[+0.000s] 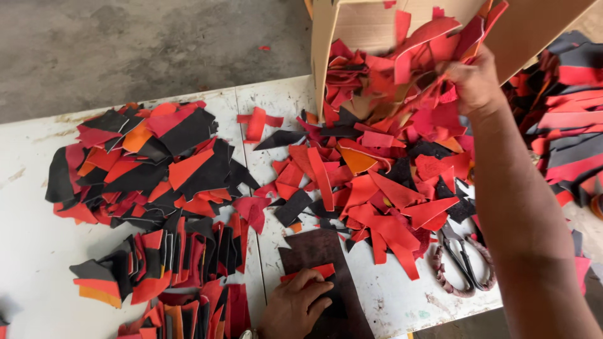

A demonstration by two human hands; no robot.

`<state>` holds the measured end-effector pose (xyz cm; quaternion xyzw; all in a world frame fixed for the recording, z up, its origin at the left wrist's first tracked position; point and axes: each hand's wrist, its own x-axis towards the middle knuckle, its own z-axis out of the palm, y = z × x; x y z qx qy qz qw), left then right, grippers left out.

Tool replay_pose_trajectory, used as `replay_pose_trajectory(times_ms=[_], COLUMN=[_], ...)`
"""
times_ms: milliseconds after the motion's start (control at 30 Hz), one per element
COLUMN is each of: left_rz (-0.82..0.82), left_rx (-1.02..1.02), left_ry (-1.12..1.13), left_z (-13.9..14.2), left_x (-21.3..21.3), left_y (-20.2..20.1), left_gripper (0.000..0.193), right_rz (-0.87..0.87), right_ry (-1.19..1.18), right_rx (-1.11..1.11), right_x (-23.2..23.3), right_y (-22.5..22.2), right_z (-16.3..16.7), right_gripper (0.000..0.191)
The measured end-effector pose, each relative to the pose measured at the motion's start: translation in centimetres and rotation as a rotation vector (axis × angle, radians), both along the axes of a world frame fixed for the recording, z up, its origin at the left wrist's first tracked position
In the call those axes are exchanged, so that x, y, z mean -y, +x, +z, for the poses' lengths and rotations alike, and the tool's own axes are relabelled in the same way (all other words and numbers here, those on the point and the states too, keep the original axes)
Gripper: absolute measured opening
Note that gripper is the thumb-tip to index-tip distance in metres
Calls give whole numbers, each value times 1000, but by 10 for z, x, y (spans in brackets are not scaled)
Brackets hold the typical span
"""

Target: The person sorts through piles of red, black and orange leather scraps on a table, picks pieces one at a time, applies glue from a small jar, and presses the scraps onto a dark backing board to build up a mosaic pattern. They occasionally use scissors to trim a piece before placing it.

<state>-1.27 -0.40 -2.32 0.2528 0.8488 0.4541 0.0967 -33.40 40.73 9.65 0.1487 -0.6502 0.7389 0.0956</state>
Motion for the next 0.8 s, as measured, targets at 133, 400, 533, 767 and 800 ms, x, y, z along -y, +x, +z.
replay_pose_trajectory(times_ms=[133,400,533,767,800], left_rz=[5,26,19,27,25], left_rx=[20,-51,2,21,27], left_ry=[-11,1,6,18,8], left_z=[0,9,16,21,21], left_x=[-1,-1,-1,-1,-2], left_y=[1,4,3,4,3], left_gripper=[28,28,25,25,25], right_rz=[-24,180,129,71,45], right_ry=[-34,-410,-348,-154,-130], right_rx=[229,450,371,205,233], right_x=[3,17,29,14,10], right_y=[2,7,21,26,25], right_z=[-4,-3,14,17,16], right_gripper=[17,17,27,21,23])
